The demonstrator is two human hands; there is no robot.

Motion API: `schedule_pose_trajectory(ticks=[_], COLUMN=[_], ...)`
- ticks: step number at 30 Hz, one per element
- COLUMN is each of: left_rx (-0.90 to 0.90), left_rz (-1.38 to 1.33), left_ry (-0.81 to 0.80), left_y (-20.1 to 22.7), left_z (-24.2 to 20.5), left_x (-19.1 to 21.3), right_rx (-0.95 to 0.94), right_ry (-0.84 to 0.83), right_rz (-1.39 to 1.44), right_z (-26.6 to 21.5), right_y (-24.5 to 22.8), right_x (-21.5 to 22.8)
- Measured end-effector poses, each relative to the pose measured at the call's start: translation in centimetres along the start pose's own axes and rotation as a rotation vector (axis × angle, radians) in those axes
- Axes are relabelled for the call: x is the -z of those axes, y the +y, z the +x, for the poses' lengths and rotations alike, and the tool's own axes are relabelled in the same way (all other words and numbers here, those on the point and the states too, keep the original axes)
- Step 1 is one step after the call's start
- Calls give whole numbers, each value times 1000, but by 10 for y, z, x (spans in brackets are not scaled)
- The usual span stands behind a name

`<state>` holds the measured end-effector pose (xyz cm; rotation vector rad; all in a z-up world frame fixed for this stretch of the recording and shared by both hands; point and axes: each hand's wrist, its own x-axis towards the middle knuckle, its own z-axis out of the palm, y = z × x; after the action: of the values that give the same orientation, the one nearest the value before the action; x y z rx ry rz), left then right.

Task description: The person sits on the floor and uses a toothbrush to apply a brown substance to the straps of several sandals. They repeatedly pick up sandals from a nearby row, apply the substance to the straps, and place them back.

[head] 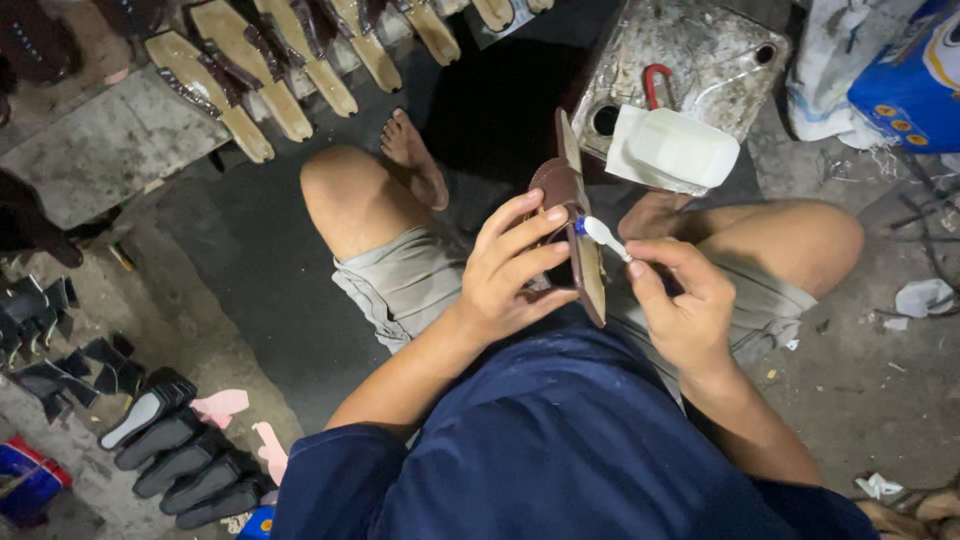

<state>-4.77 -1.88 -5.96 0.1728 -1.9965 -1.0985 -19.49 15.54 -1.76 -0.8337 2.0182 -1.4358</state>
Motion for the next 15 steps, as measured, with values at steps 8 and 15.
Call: schedule_pose_trajectory(ticks=[8, 15], left_rx=[-10, -46], left_rz=[3, -12], left_ry=[21, 37], left_y=[0, 2], left_z=[0, 2], left_x=[3, 3], right_rx=[281, 267], right_ry=[7, -20], right_rz=[-166, -142], right_z=[5, 6], right_y=[-12, -20], right_x=[-3, 4])
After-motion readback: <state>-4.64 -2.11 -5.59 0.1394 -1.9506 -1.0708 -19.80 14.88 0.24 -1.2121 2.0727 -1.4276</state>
